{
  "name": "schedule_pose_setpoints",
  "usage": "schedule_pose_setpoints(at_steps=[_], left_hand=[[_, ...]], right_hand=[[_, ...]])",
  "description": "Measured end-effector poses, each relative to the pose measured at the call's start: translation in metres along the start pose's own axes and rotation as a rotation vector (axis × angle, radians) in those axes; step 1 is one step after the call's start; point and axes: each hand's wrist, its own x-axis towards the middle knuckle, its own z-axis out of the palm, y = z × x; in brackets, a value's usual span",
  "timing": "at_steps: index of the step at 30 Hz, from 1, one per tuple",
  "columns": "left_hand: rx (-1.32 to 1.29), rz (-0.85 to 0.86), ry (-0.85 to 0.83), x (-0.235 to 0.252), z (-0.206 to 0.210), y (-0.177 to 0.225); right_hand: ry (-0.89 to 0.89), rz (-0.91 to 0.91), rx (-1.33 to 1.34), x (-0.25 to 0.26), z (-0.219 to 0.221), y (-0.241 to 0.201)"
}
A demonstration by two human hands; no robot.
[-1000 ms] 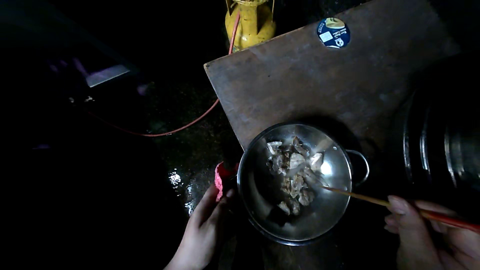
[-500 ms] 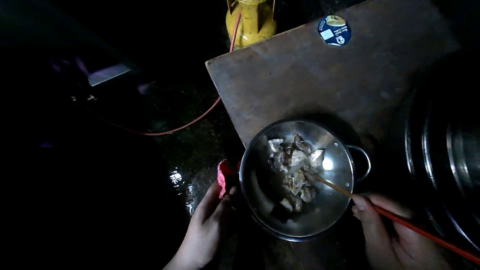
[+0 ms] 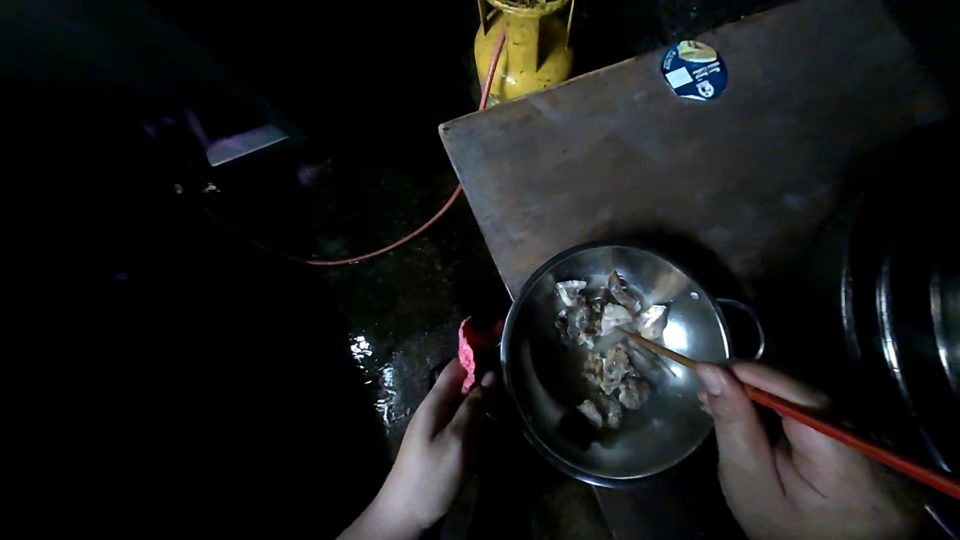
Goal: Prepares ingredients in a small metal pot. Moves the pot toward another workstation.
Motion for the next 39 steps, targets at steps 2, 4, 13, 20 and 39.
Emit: schedule_pose_setpoints(at_steps=[2,4,13,20,39], left_hand=[[0.010,0.008,-0.013,0.000,-0.001,-0.002],[0.013,0.011,-0.016,0.001,-0.001,0.000],[-0.004,0.024,-0.036,0.000,-0.002,-0.001],[-0.028,0.017,-0.043,0.000,-0.002,-0.001],[0.014,-0.092,-0.055,-0.023,-0.001,0.000]], right_hand=[[-0.003,-0.009,0.008,0.001,0.000,0.000],[-0.035,-0.003,0.039,0.003,-0.006,-0.007],[-0.041,-0.018,-0.044,-0.002,0.008,-0.001],[-0.063,0.045,0.060,0.005,-0.007,-0.008],[-0.180,0.401,0.233,0.006,-0.060,-0.026]])
